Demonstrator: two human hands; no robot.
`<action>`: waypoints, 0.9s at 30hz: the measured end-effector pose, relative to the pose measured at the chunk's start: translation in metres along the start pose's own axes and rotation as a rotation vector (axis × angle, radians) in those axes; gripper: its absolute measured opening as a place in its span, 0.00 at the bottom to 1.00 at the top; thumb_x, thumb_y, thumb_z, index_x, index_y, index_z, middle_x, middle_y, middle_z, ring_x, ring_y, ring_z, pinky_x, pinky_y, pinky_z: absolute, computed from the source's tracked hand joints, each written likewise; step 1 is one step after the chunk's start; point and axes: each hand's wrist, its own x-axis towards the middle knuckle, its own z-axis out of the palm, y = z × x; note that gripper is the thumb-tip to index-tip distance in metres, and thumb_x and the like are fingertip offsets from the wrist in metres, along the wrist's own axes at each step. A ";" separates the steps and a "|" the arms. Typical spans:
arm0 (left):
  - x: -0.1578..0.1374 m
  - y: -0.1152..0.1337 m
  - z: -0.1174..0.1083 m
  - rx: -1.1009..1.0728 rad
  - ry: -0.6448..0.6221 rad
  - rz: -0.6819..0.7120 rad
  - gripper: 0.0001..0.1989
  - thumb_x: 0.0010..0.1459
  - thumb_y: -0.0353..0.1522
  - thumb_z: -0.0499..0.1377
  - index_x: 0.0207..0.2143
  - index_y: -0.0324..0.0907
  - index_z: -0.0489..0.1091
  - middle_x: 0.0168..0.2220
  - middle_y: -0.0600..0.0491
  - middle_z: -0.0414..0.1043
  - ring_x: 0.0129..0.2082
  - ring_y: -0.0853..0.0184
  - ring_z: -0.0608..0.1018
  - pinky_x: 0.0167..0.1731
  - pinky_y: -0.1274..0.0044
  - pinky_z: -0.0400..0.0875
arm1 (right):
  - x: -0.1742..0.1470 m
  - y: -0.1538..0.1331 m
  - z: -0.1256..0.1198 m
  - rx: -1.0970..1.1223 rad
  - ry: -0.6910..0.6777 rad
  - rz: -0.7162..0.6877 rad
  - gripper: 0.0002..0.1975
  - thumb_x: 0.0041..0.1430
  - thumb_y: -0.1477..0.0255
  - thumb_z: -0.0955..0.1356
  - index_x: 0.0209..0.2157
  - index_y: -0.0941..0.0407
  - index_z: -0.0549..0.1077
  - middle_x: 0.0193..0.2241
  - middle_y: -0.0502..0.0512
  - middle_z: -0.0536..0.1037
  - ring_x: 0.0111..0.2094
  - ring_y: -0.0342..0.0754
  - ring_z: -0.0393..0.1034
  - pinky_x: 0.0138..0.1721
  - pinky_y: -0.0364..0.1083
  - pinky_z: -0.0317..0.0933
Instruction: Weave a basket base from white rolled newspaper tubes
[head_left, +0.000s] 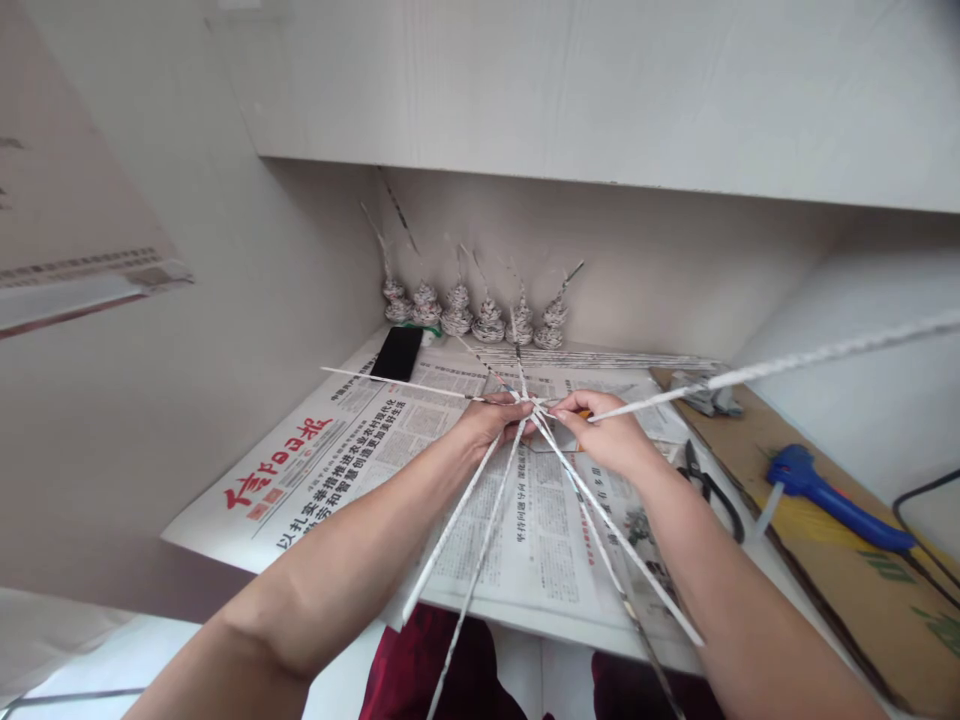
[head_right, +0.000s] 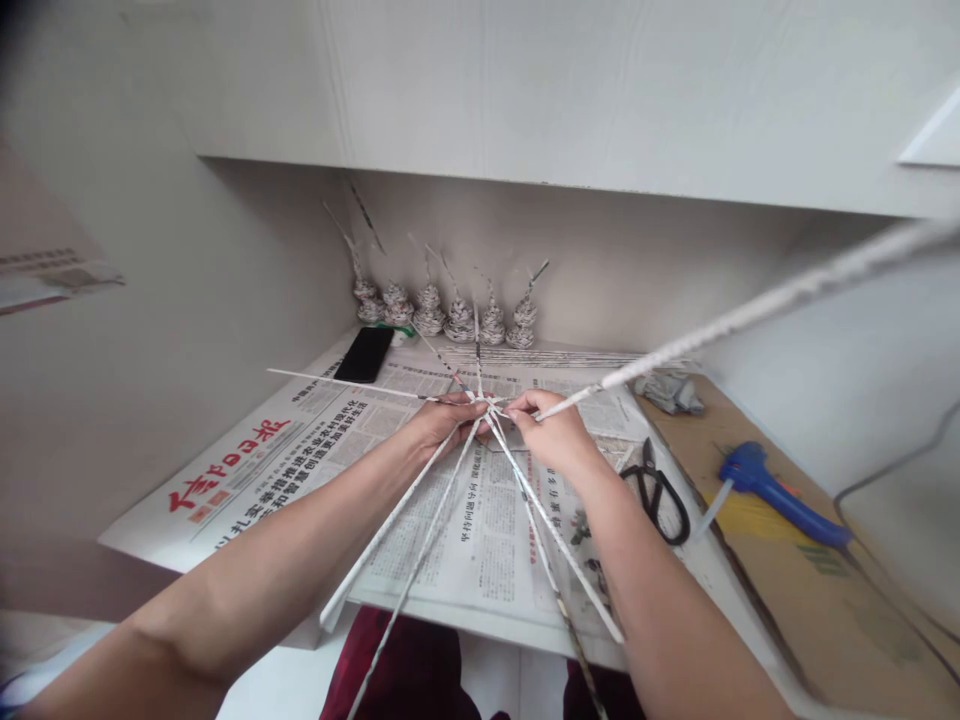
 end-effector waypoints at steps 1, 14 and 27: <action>0.001 0.000 0.000 -0.003 0.000 0.002 0.06 0.47 0.19 0.67 0.30 0.30 0.74 0.28 0.45 0.77 0.26 0.68 0.79 0.28 0.80 0.77 | 0.000 0.000 0.000 -0.003 -0.012 0.004 0.07 0.55 0.69 0.67 0.29 0.54 0.76 0.32 0.54 0.82 0.35 0.50 0.73 0.39 0.48 0.63; 0.004 -0.002 -0.003 0.041 0.007 -0.001 0.06 0.48 0.22 0.68 0.30 0.29 0.74 0.27 0.46 0.76 0.21 0.72 0.77 0.21 0.83 0.73 | 0.002 0.002 -0.001 -0.037 0.045 0.043 0.12 0.56 0.61 0.67 0.30 0.54 0.76 0.29 0.53 0.80 0.31 0.49 0.72 0.33 0.46 0.62; 0.004 0.007 -0.005 0.178 0.107 0.049 0.13 0.42 0.28 0.73 0.24 0.34 0.70 0.21 0.51 0.72 0.16 0.74 0.72 0.18 0.83 0.69 | -0.001 0.004 0.000 0.160 -0.186 0.152 0.17 0.47 0.55 0.73 0.31 0.55 0.77 0.23 0.49 0.76 0.21 0.43 0.65 0.24 0.43 0.60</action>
